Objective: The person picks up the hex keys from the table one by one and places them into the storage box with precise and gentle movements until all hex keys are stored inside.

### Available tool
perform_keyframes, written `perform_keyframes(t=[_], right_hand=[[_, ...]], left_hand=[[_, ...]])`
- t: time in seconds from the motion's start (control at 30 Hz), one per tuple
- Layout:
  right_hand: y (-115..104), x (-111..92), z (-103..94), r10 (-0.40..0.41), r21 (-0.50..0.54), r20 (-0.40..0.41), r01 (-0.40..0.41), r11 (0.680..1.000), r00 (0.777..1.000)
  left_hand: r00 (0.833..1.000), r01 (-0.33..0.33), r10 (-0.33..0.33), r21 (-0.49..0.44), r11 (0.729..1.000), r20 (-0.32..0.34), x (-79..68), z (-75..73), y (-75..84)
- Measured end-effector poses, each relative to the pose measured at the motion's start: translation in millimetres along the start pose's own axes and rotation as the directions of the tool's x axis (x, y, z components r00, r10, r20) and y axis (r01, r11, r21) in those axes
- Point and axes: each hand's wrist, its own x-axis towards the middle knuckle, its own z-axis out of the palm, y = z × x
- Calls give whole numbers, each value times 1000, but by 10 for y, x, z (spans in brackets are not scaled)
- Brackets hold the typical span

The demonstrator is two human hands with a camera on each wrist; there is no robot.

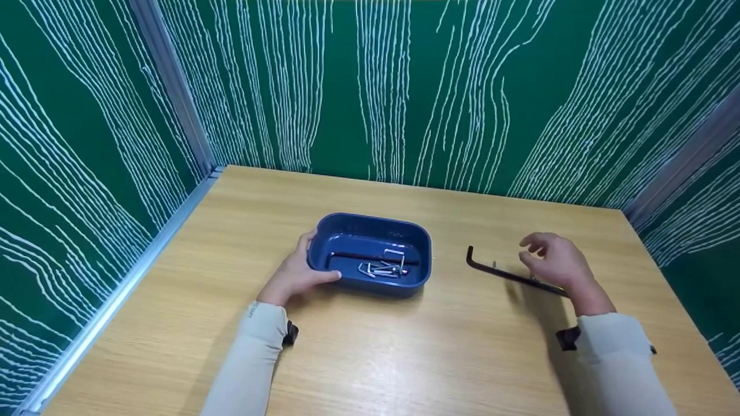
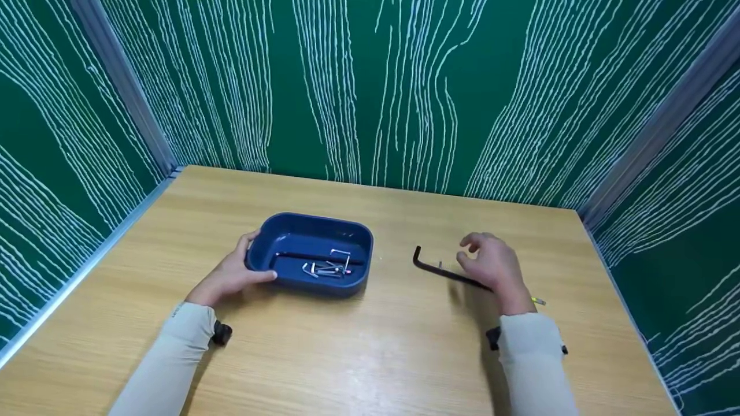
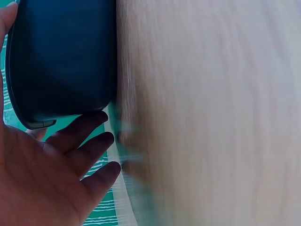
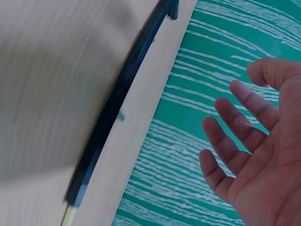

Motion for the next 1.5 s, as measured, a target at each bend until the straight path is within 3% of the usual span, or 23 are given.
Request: perform_keyframes(t=[0.3,0.5,0.83,1.13,1.5], right_hand=[[272,-177,-91,48,-45,26,-47,998,999],[441,-290,-129,124,-51,65,-121,991,990],[738,-414,-105,248,-74,159,-239,968,956],[921,-532,-83,268,-108,205,-250,962,941],[1029,-540,-17,239,-147,145,-218,965,960]], left_hand=[[1000,-5,5,-4,1000,5,-9,2,5],[1000,-9,9,0,1000,-4,-7,2,1],[1000,-8,8,6,1000,0,-13,2,-8],[1000,-10,10,4,1000,-11,3,5,2],[999,-34,34,10,999,-10,0,0,0]])
